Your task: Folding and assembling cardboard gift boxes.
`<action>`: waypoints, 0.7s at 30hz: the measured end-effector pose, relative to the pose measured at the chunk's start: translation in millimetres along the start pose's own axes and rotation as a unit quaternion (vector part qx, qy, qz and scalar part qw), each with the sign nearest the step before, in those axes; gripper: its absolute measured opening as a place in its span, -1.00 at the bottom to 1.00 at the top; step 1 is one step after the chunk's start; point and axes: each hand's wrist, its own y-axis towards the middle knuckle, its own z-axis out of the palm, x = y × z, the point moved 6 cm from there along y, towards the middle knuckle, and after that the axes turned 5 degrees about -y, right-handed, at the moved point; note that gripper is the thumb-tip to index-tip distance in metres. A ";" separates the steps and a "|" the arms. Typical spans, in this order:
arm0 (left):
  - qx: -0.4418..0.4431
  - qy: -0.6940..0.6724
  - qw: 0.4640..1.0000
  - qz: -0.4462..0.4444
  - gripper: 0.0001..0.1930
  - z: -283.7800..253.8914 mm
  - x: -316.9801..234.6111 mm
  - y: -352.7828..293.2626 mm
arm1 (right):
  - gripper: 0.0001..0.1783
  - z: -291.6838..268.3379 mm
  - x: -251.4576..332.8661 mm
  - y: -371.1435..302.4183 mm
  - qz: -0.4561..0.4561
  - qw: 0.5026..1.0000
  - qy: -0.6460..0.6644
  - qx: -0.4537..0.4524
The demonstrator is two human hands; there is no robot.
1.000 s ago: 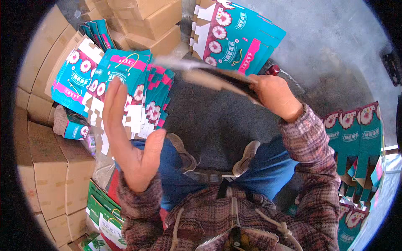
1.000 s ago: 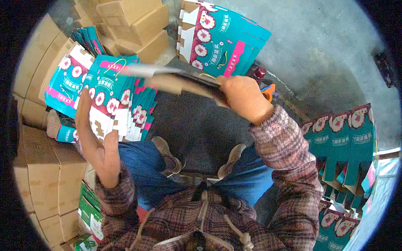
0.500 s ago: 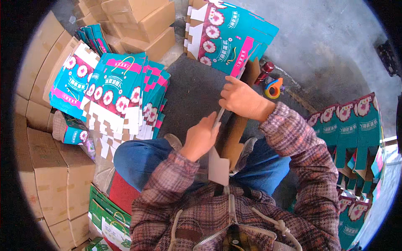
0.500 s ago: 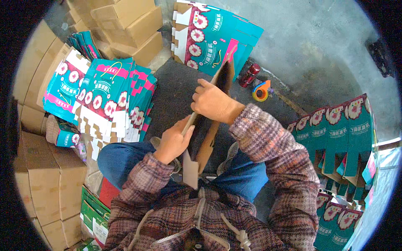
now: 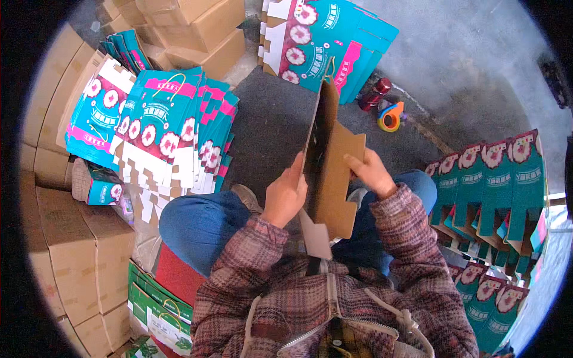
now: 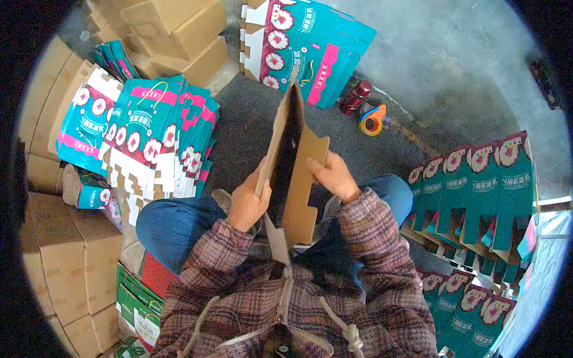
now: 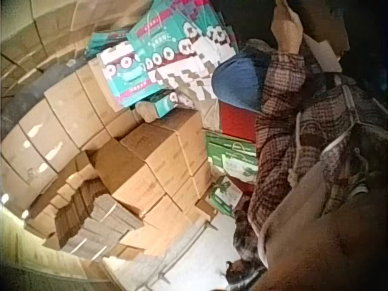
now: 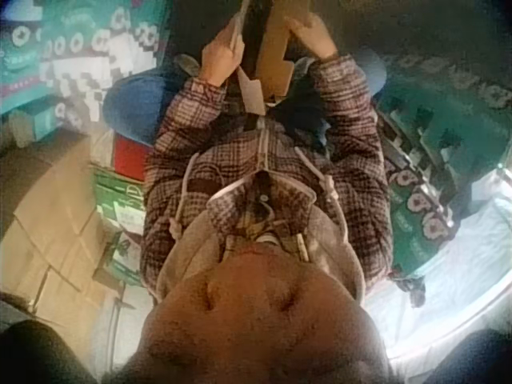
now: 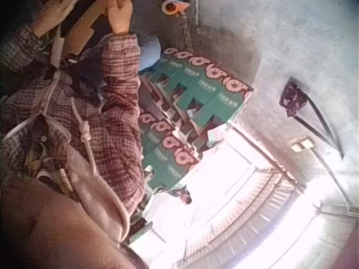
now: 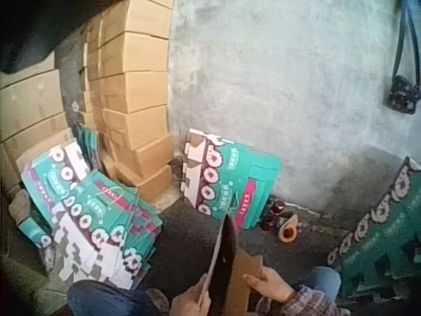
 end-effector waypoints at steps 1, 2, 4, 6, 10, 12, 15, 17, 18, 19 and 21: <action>0.016 0.019 1.000 -0.009 -0.43 -2.4 0.5 1.1 | -0.77 -6.0 1.1 2.8 0.000 1.000 0.001 0.001; 0.017 0.019 1.000 -0.008 -0.43 -9.6 -3.0 0.7 | -0.79 -22.0 5.6 8.1 -0.022 0.999 -0.031 -0.024; 0.003 -0.024 1.000 0.000 -0.41 -31.5 -10.3 -3.1 | -0.80 -57.9 8.2 24.3 -0.037 0.995 -0.057 -0.068; 0.018 -0.016 0.998 0.055 -0.41 -42.8 -11.9 -13.4 | -0.80 -90.7 9.0 40.0 -0.030 0.993 -0.021 -0.111; 0.093 0.016 0.988 0.121 -0.32 -33.6 -27.3 -34.3 | -0.73 -103.3 7.5 68.7 -0.046 0.990 -0.048 -0.126; 0.129 0.097 0.976 0.147 -0.24 -24.7 -23.0 -35.0 | -0.67 -94.2 2.4 82.3 -0.033 0.988 -0.120 -0.092; 0.152 0.152 0.958 0.192 -0.18 -20.7 -26.9 -35.8 | -0.67 -77.4 7.2 83.8 -0.121 0.980 -0.105 -0.115; 0.173 0.155 0.955 0.183 -0.14 -19.0 -30.7 -34.5 | -0.66 -75.8 5.1 84.0 -0.108 0.980 -0.126 -0.110; 0.185 0.143 0.954 0.186 -0.18 -17.9 -32.3 -30.9 | -0.65 -76.6 5.2 83.3 -0.129 0.974 -0.139 -0.121; 0.197 0.130 0.953 0.188 -0.22 -16.2 -33.2 -28.0 | -0.65 -77.6 4.7 82.3 -0.149 0.968 -0.153 -0.132; 0.206 0.121 0.953 0.185 -0.25 -13.3 -35.6 -25.5 | -0.64 -78.0 0.5 83.1 -0.136 0.969 -0.158 -0.133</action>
